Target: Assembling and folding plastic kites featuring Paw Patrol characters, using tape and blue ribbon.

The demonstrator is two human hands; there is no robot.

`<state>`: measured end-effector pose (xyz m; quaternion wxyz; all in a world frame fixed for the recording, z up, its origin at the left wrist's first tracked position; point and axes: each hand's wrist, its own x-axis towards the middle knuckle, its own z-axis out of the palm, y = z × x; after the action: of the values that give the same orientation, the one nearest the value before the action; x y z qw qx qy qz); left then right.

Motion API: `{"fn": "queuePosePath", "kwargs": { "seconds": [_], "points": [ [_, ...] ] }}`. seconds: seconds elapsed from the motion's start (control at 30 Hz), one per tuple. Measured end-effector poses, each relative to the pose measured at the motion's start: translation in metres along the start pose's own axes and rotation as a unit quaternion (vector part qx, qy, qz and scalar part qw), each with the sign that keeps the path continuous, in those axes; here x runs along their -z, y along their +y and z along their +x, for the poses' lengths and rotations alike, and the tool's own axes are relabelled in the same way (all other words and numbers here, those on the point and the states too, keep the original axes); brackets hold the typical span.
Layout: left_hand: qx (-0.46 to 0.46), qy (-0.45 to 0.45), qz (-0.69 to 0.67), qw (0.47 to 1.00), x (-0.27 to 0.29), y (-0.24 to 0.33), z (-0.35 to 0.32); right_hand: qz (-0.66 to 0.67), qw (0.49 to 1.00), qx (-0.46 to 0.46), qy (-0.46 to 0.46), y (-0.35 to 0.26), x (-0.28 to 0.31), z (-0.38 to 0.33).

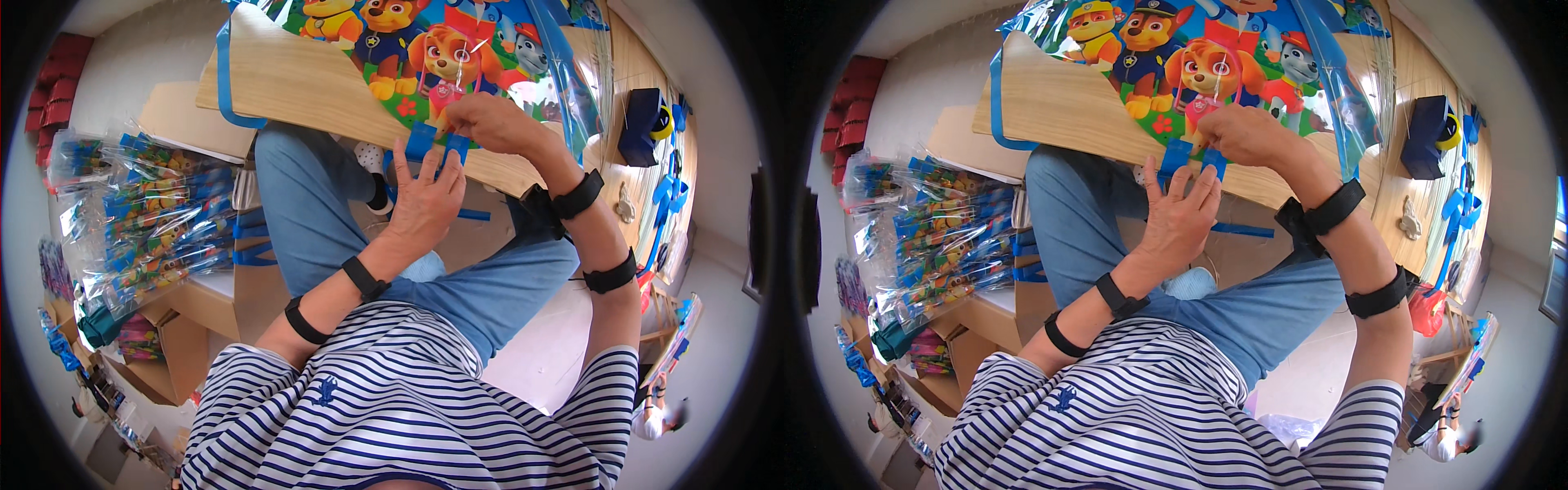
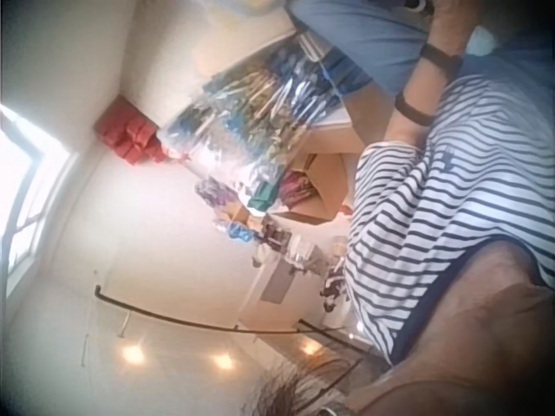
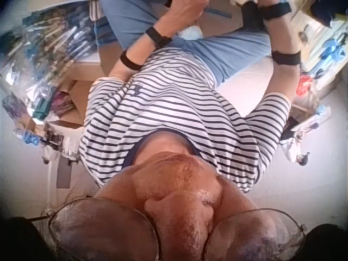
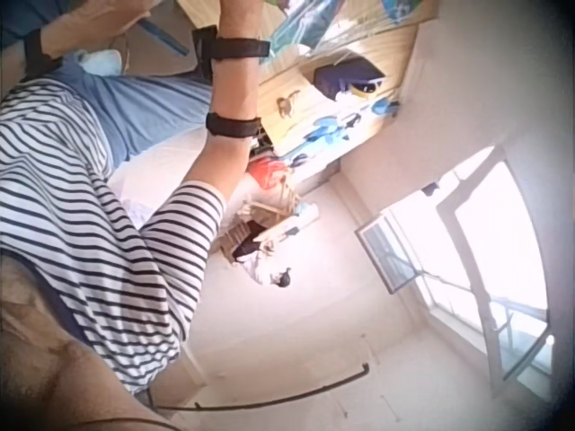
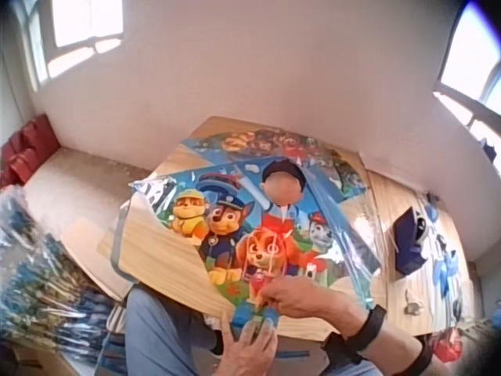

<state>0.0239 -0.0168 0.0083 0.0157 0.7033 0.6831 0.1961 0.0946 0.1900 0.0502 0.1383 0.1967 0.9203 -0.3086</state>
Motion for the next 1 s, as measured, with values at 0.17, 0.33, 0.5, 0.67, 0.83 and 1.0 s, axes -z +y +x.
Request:
{"fn": "queuePosePath", "kwargs": {
  "seconds": [0.17, 0.33, 0.5, 0.67, 0.83, 1.0],
  "points": [
    [0.001, 0.005, -0.008, 1.000, -0.001, 0.000, 0.000, -0.003, 1.000, 0.001, 0.009, 0.004, -0.008, 0.004],
    [0.002, 0.002, -0.008, 1.000, 0.000, -0.001, -0.001, -0.029, 0.999, -0.024, -0.018, -0.003, -0.004, 0.003],
    [0.000, 0.003, -0.007, 1.000, 0.000, 0.000, 0.000, -0.074, 0.997, -0.031, -0.005, -0.004, -0.004, 0.002],
    [0.001, 0.001, -0.016, 1.000, -0.002, 0.000, 0.000, -0.083, 0.996, -0.024, 0.009, -0.003, -0.007, 0.003],
    [0.001, 0.001, -0.015, 1.000, -0.003, -0.001, -0.001, -0.084, 0.996, -0.017, 0.024, -0.003, -0.010, 0.002],
    [0.000, 0.003, -0.014, 1.000, -0.003, 0.000, 0.000, -0.093, 0.995, -0.018, 0.035, -0.005, -0.012, 0.001]
  ]
}}
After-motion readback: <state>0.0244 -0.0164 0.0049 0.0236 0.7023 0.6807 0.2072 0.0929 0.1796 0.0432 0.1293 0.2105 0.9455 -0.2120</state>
